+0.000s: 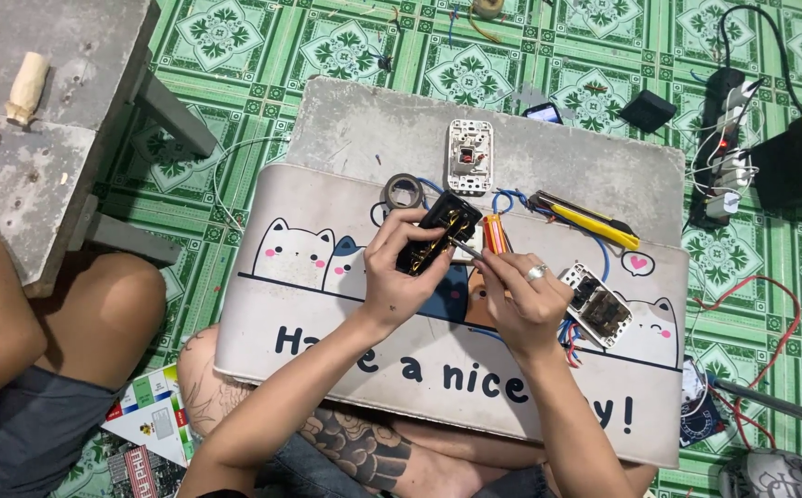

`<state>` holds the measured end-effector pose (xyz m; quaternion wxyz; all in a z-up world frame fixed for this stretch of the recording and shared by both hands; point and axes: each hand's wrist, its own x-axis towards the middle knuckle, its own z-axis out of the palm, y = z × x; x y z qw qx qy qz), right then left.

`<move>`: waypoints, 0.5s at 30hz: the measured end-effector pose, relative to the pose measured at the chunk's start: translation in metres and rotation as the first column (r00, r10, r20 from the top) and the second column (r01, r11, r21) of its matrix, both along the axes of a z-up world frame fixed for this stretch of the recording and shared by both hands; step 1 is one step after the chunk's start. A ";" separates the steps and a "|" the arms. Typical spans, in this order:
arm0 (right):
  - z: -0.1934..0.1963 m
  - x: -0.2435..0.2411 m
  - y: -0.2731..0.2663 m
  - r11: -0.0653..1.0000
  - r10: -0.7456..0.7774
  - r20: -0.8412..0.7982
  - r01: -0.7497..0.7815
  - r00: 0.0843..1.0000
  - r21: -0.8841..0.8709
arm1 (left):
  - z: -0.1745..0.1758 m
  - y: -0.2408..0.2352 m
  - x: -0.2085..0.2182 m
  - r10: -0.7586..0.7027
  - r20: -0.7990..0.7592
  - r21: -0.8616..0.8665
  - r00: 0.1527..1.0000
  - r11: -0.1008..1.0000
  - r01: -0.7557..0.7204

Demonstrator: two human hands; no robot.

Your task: The person sits on the floor and assembles electrical components on a lap mat. They connect wires to a black switch, then attach a white multi-socket adapter to the switch using a screwdriver. The person handles wires, a switch, and a socket adapter during the process.

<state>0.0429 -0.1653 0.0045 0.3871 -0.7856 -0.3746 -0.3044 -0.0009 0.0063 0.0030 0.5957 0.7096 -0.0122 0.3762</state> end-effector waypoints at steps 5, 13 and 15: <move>-0.016 0.000 -0.001 0.990 0.098 -0.238 -0.071 0.966 0.119 | -0.002 0.002 0.000 -0.025 -0.015 0.005 1.000 1.000 0.025; -0.010 0.002 -0.003 0.999 0.044 -0.130 -0.043 0.991 0.006 | -0.001 -0.001 0.000 -0.007 -0.050 -0.022 0.999 1.000 0.006; -0.007 0.000 0.001 0.994 -0.054 0.103 0.063 0.993 -0.087 | -0.003 -0.002 0.001 -0.008 -0.063 -0.031 0.998 1.000 0.006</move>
